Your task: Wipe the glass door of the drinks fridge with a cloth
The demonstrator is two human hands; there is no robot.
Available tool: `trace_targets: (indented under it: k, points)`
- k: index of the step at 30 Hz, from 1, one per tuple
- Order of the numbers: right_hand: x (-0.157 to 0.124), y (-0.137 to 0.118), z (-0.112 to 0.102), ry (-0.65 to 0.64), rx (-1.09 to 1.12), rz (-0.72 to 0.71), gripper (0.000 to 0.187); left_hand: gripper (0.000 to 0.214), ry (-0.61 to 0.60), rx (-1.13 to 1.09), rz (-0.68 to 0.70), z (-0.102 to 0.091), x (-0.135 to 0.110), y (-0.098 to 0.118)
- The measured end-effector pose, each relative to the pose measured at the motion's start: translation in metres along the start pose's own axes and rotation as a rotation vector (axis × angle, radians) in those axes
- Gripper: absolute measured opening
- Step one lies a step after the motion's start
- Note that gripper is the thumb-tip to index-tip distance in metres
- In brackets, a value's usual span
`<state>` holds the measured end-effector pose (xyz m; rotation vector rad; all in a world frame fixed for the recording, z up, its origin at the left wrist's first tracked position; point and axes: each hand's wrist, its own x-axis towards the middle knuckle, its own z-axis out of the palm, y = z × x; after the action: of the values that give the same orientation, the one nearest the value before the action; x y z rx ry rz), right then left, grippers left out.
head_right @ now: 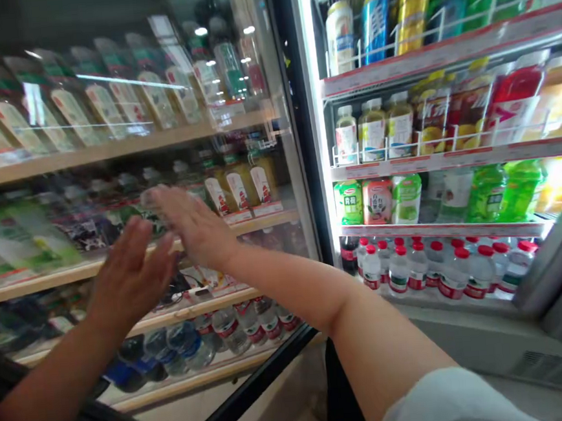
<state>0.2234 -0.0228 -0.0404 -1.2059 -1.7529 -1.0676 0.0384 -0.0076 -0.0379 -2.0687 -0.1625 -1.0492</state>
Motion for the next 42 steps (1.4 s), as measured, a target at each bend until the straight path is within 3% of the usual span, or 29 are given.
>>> trace_targets:
  k: [3, 7, 11, 16, 19, 23, 26, 29, 30, 32, 35, 39, 42]
  points:
    - [0.011, -0.008, -0.003, -0.001, -0.094, -0.047, 0.064, 0.102, -0.063, -0.063, 0.073, 0.008, 0.001, 0.005]
    - [0.012, 0.001, -0.016, 0.02, -0.119, -0.053, 0.064, 0.099, -0.079, -0.054, 0.033, 0.006, 0.011, -0.002]
    - [-0.004, 0.039, -0.024, -0.058, -0.071, -0.032, 0.063, 0.093, -0.16, -0.013, -0.002, 0.002, 0.023, -0.009]
    - [-0.025, 0.088, -0.007, -0.163, -0.015, -0.076, 0.06, 0.073, -0.14, 0.13, 0.036, 0.004, 0.026, -0.002]
    - [-0.032, 0.097, 0.008, -0.098, 0.007, -0.076, 0.059, 0.058, -0.147, 0.283, -0.019, 0.004, 0.02, 0.008]
    - [-0.036, 0.094, 0.017, 0.025, 0.046, -0.091, 0.059, 0.065, -0.154, 0.328, -0.087, -0.007, 0.02, 0.009]
    - [-0.04, 0.091, 0.018, 0.143, 0.104, -0.13, 0.065, 0.065, -0.146, 0.327, -0.28, -0.02, 0.021, 0.002]
    - [-0.045, 0.093, 0.024, 0.219, 0.116, -0.142, 0.071, 0.056, -0.076, 0.404, -0.438, -0.023, 0.001, 0.006]
    - [-0.047, 0.093, 0.027, 0.238, 0.121, -0.155, 0.072, 0.055, -0.104, 0.428, -0.392, -0.022, -0.009, 0.011]
    - [-0.049, 0.093, 0.03, 0.262, 0.118, -0.157, 0.072, 0.054, -0.247, 0.426, -0.168, -0.02, -0.028, 0.021]
    - [-0.052, 0.091, 0.03, 0.311, 0.102, -0.173, 0.07, 0.052, -0.316, 0.476, -0.078, -0.027, -0.035, 0.019]
    - [-0.053, 0.088, 0.027, 0.288, 0.098, -0.138, 0.067, 0.061, -0.112, 0.561, -0.405, -0.049, -0.012, -0.015]
    - [-0.053, 0.087, 0.028, 0.279, 0.091, -0.136, 0.069, 0.062, -0.058, 0.58, -0.577, -0.053, -0.011, -0.016]
